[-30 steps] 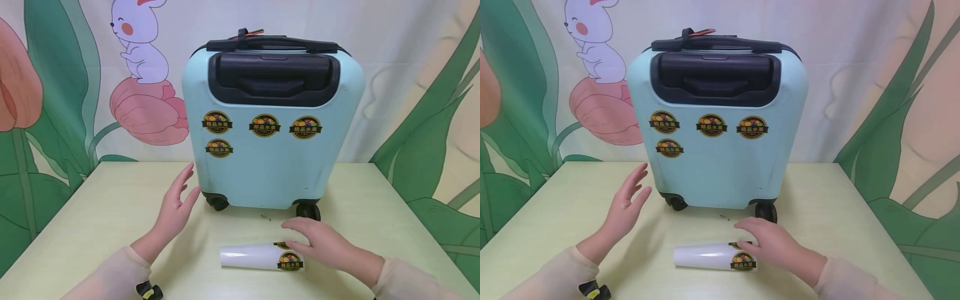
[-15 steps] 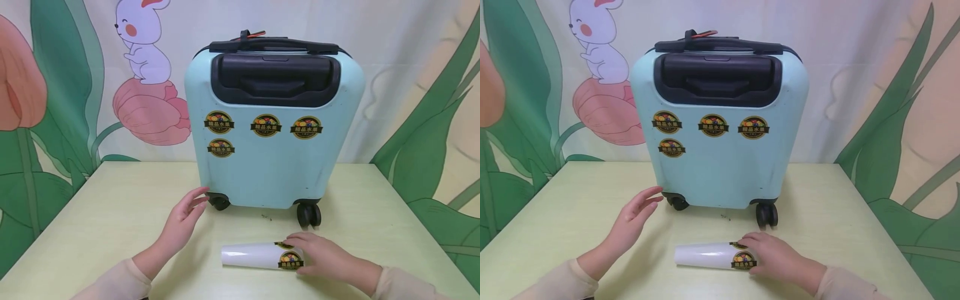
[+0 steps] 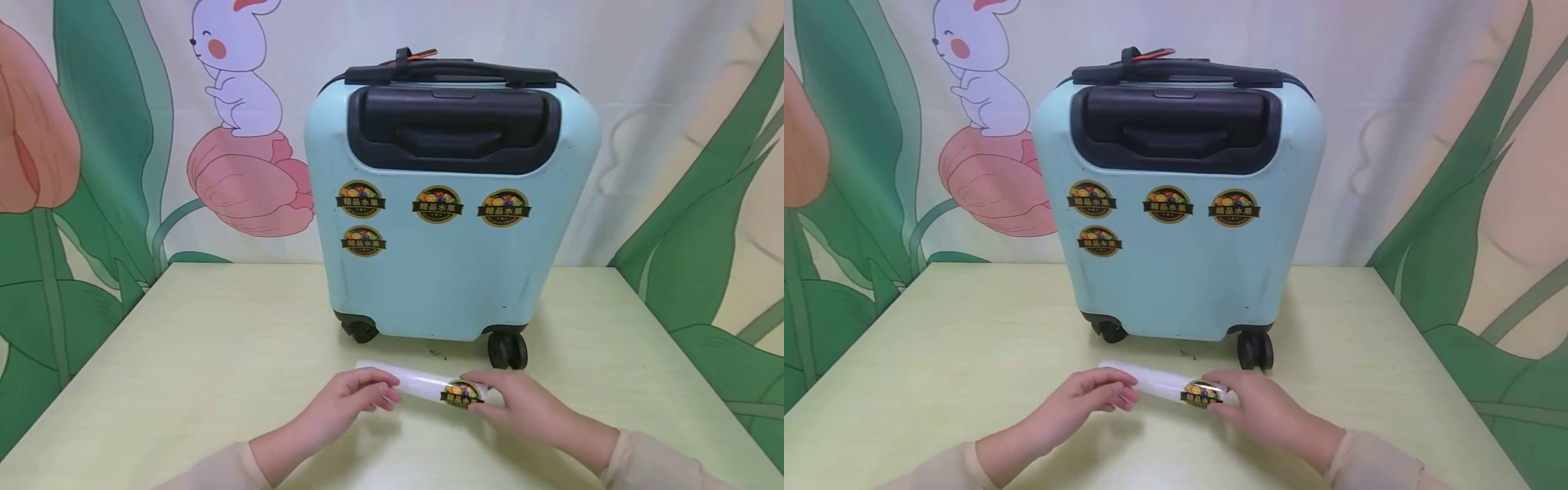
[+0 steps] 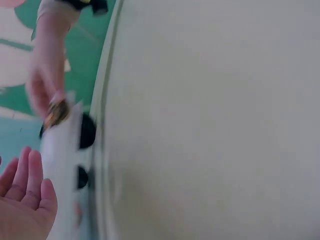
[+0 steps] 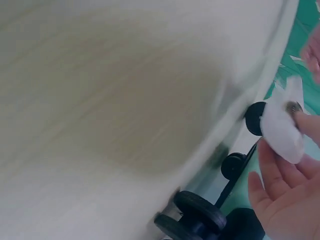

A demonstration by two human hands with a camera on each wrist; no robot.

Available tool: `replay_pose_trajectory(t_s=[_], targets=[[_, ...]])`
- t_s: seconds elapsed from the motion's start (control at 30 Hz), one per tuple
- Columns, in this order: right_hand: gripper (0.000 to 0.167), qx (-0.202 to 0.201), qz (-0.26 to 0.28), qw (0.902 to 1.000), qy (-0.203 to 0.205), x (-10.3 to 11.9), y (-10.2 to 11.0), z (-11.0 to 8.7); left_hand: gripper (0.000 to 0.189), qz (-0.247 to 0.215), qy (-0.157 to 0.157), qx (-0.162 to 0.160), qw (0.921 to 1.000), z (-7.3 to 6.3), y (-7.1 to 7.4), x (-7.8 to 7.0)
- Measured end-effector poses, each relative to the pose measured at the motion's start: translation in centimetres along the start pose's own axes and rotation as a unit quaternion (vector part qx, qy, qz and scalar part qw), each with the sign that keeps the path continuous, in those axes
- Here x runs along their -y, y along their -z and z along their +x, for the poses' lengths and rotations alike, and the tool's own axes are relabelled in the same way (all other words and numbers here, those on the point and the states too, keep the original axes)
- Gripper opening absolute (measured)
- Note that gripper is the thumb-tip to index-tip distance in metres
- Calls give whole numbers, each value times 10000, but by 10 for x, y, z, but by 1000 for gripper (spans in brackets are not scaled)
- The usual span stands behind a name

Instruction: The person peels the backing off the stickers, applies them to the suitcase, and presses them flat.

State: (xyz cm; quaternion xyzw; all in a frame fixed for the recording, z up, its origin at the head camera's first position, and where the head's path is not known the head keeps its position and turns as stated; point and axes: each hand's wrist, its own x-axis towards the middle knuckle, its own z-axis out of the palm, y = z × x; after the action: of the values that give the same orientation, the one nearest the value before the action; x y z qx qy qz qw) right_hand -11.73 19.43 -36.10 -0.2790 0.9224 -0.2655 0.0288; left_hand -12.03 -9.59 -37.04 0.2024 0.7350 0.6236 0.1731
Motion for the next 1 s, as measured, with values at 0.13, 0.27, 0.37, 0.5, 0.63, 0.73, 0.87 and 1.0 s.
replay_pose_trajectory(t_s=[0.13,0.27,0.37,0.5,0.63,0.73,0.87,1.0], targets=[[36,-276,667,9973,-166,2,2,5,35,-403,441,436,9973,4,-24,3],[39,-263,1201,9919,-328,4,3,9,43,-1069,773,360,9906,11,-42,3],[39,-181,1563,9868,-382,6,4,11,40,-1529,772,108,9852,17,-50,1],[39,-109,1832,9824,-344,8,5,13,30,-1908,631,-266,9792,22,-57,-1],[39,-476,1644,9852,-101,10,3,13,27,-2072,489,-667,9748,26,-62,-1],[35,-1167,1267,9848,216,14,-2,14,29,-2079,435,-940,9726,27,-63,0],[27,-2082,1002,9689,882,21,-8,17,30,-2066,470,-1197,9699,27,-64,-2],[24,-2450,1177,9513,1451,26,-15,20,30,-2140,483,-1376,9659,29,-67,-2]])
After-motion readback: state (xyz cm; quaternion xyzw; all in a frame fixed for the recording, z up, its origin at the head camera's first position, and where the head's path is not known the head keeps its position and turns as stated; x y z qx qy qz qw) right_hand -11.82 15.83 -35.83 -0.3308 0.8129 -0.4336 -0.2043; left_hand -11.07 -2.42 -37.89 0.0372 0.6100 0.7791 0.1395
